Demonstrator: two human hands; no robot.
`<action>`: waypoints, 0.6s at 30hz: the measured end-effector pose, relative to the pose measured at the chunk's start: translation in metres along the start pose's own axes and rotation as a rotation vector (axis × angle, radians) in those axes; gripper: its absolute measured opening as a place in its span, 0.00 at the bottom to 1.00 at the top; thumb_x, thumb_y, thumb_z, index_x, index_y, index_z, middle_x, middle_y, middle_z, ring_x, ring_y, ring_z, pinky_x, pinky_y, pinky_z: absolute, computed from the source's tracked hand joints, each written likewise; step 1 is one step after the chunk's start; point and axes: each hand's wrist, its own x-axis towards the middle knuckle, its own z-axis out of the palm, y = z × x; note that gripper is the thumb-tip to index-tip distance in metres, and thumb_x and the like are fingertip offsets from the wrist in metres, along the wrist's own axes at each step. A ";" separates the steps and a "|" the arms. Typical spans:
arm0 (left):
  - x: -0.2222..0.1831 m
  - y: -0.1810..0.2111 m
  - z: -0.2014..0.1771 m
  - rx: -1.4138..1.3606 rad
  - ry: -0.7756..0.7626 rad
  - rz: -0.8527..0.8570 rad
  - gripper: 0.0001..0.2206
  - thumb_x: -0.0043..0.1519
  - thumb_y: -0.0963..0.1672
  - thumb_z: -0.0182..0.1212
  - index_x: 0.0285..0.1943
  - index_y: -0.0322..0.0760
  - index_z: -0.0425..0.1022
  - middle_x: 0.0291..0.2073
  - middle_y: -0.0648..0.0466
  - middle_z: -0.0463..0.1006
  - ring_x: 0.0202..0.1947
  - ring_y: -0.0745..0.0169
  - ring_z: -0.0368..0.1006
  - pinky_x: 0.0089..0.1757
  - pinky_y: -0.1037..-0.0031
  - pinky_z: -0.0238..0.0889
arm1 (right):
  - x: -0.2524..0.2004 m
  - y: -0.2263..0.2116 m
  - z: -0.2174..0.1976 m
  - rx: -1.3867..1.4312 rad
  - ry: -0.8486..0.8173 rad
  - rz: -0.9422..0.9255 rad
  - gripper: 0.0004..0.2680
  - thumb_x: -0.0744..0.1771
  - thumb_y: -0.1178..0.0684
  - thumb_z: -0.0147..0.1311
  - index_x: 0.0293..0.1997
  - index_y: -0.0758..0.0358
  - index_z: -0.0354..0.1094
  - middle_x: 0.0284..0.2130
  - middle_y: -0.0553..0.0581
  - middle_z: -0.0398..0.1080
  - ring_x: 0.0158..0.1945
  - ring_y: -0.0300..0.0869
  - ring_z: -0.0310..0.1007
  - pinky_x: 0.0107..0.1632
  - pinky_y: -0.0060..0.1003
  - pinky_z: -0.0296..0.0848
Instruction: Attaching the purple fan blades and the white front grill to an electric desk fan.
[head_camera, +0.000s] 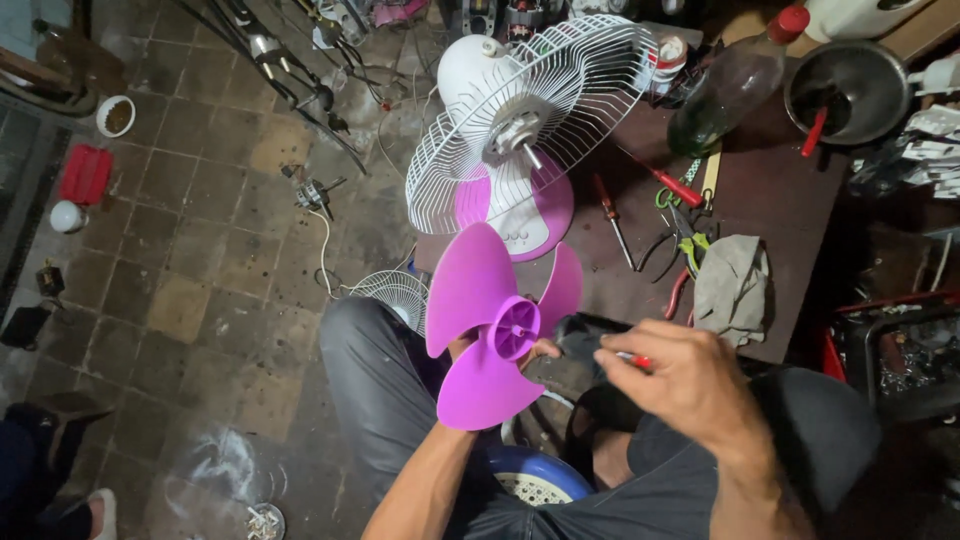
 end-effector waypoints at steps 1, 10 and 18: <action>-0.002 0.001 -0.001 0.000 -0.002 0.001 0.14 0.54 0.44 0.69 0.46 0.39 0.73 0.47 0.48 0.73 0.42 0.51 0.75 0.38 0.63 0.71 | 0.001 -0.006 0.003 0.001 0.001 0.001 0.06 0.61 0.50 0.63 0.36 0.56 0.80 0.30 0.46 0.79 0.25 0.37 0.77 0.33 0.36 0.76; 0.024 0.006 0.012 -0.133 0.019 0.065 0.11 0.55 0.45 0.69 0.42 0.37 0.75 0.42 0.48 0.76 0.41 0.55 0.75 0.40 0.66 0.70 | -0.003 -0.034 0.037 -0.418 0.190 -0.366 0.03 0.64 0.50 0.59 0.36 0.53 0.75 0.26 0.45 0.70 0.27 0.39 0.70 0.31 0.35 0.67; 0.031 0.000 0.016 -0.015 -0.086 0.286 0.17 0.65 0.39 0.63 0.60 0.35 0.64 0.55 0.39 0.73 0.48 0.43 0.77 0.48 0.61 0.73 | -0.011 -0.021 0.068 -0.445 -0.079 0.009 0.12 0.68 0.49 0.48 0.25 0.57 0.73 0.19 0.53 0.71 0.20 0.51 0.76 0.20 0.51 0.75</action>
